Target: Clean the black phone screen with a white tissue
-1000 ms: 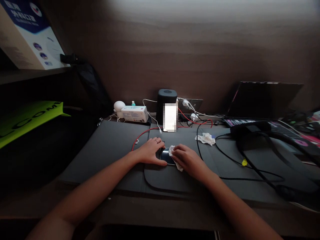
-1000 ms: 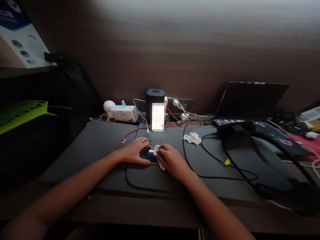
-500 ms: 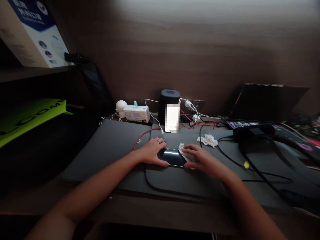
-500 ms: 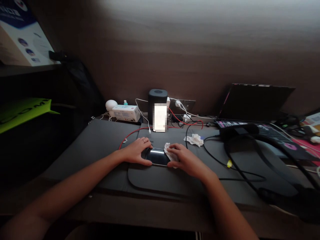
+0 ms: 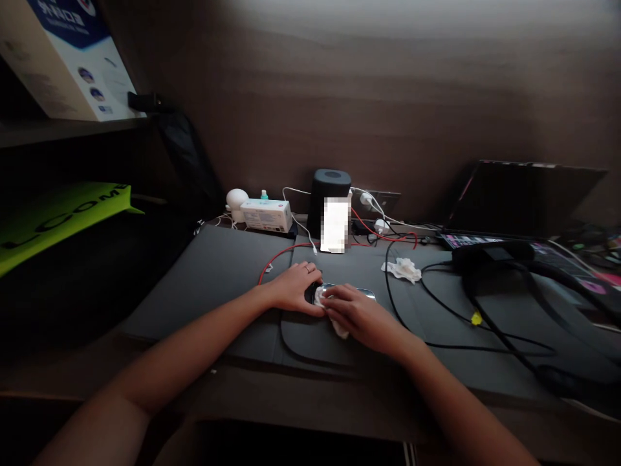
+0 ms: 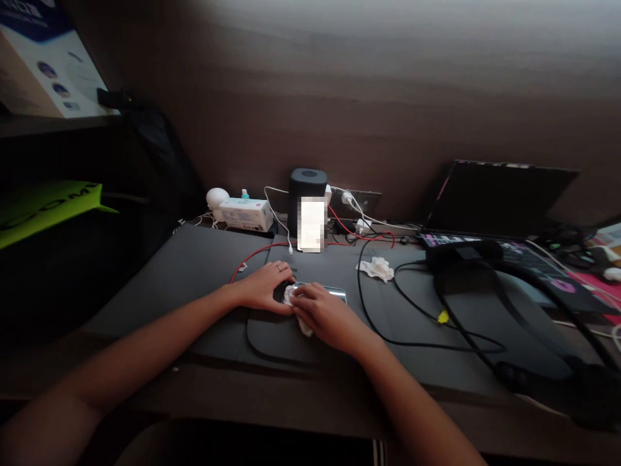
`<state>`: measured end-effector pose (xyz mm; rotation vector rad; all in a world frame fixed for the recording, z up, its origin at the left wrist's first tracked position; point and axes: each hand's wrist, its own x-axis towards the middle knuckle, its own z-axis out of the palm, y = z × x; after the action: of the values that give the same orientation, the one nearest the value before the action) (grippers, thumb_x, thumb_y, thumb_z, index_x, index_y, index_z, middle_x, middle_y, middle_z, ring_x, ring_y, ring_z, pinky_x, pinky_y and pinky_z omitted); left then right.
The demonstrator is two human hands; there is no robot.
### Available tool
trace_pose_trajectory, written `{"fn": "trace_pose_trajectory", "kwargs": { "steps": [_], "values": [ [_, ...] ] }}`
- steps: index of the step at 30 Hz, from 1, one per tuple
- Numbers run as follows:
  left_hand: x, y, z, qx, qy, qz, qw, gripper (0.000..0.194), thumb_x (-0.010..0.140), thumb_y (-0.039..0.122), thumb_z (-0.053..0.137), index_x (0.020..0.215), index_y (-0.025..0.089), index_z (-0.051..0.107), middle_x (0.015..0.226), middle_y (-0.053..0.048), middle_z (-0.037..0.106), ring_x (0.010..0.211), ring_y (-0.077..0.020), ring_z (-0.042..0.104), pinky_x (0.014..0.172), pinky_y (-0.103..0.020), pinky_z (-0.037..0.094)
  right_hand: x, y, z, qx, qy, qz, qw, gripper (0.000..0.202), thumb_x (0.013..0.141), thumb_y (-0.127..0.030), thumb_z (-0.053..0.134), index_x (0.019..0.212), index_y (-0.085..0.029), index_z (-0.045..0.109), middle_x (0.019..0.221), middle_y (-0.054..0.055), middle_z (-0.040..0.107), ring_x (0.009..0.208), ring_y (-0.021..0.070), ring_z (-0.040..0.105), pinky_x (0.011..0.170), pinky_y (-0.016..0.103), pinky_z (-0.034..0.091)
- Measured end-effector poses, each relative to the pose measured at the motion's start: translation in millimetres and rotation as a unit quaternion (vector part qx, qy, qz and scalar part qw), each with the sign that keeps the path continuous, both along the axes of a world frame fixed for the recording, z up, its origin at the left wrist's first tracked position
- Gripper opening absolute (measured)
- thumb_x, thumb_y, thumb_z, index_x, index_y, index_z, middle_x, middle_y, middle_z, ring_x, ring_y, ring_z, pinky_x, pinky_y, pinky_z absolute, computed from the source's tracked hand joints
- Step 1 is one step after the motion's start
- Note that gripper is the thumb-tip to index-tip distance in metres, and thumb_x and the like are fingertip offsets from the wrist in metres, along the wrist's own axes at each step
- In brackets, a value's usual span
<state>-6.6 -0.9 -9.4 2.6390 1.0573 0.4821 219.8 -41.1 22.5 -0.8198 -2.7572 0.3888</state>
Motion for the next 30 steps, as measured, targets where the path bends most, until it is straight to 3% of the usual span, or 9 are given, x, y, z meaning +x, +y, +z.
{"fn": "trace_pose_trajectory", "kwargs": {
  "steps": [4, 7, 10, 16, 22, 27, 30],
  "values": [
    [-0.1, -0.2, -0.9, -0.002, -0.002, -0.01, 1.0, 0.056, 0.07, 0.063, 0.074, 0.1, 0.019, 0.058, 0.105, -0.007, 0.055, 0.1, -0.0273, 0.053, 0.089, -0.04, 0.044, 3.6, 4.1, -2.5, 0.038, 0.016, -0.053, 0.998, 0.031, 0.102, -0.031, 0.047, 0.126, -0.02, 0.064, 0.12, 0.014, 0.064, 0.107, 0.0266, 0.057, 0.093, 0.045, 0.05],
    [0.1, -0.1, -1.2, 0.0, 0.008, -0.01, 1.0, 0.051, 0.072, 0.06, 0.073, 0.098, 0.019, 0.058, 0.103, -0.008, 0.055, 0.099, -0.0274, 0.054, 0.088, -0.04, 0.044, -4.7, -1.1, -2.0, 0.045, 0.001, -0.025, 0.999, 0.032, 0.1, -0.035, 0.05, 0.125, -0.02, 0.064, 0.125, 0.013, 0.063, 0.109, 0.0269, 0.055, 0.096, 0.045, 0.049],
    [0.1, 0.0, -0.8, -0.002, 0.003, -0.001, 1.0, 0.052, 0.072, 0.059, 0.073, 0.102, 0.019, 0.058, 0.105, -0.008, 0.056, 0.1, -0.0276, 0.054, 0.087, -0.039, 0.044, -2.8, -1.3, 1.3, 0.022, -0.008, -0.001, 1.0, 0.029, 0.101, -0.035, 0.048, 0.114, -0.021, 0.069, 0.117, 0.011, 0.066, 0.106, 0.0242, 0.058, 0.094, 0.04, 0.049],
    [-0.2, -0.5, -0.6, -0.014, -0.011, -0.008, 1.0, 0.057, 0.069, 0.063, 0.075, 0.101, 0.02, 0.058, 0.105, -0.007, 0.056, 0.101, -0.0275, 0.054, 0.091, -0.041, 0.044, 14.8, 7.7, 1.9, 0.065, -0.019, -0.107, 0.992, 0.026, 0.1, -0.028, 0.049, 0.11, -0.017, 0.071, 0.109, 0.013, 0.067, 0.098, 0.0257, 0.061, 0.09, 0.041, 0.051],
    [0.0, -0.8, -1.6, -0.002, -0.011, -0.007, 1.0, 0.055, 0.07, 0.062, 0.074, 0.101, 0.019, 0.059, 0.105, -0.008, 0.056, 0.101, -0.0282, 0.054, 0.091, -0.041, 0.044, 0.7, -0.4, -2.3, 0.051, -0.007, -0.023, 0.998, 0.026, 0.102, -0.028, 0.047, 0.111, -0.021, 0.07, 0.112, 0.011, 0.067, 0.098, 0.0225, 0.06, 0.086, 0.036, 0.052],
    [0.0, 0.2, -1.0, -0.014, -0.012, -0.008, 1.0, 0.057, 0.068, 0.063, 0.076, 0.102, 0.02, 0.059, 0.105, -0.007, 0.056, 0.102, -0.0281, 0.054, 0.09, -0.04, 0.044, 12.2, 14.8, -12.4, 0.055, 0.041, -0.095, 0.993, 0.024, 0.1, -0.024, 0.047, 0.103, -0.02, 0.071, 0.107, 0.011, 0.068, 0.097, 0.023, 0.062, 0.087, 0.038, 0.052],
    [0.1, -0.2, -1.1, -0.009, -0.008, -0.006, 1.0, 0.055, 0.068, 0.062, 0.076, 0.1, 0.02, 0.059, 0.104, -0.007, 0.055, 0.1, -0.0281, 0.054, 0.089, -0.041, 0.044, 2.2, 11.0, -16.5, 0.067, 0.034, -0.076, 0.994, 0.022, 0.1, -0.02, 0.048, 0.104, -0.02, 0.07, 0.108, 0.011, 0.068, 0.098, 0.0233, 0.061, 0.085, 0.037, 0.052]
  ]
}}
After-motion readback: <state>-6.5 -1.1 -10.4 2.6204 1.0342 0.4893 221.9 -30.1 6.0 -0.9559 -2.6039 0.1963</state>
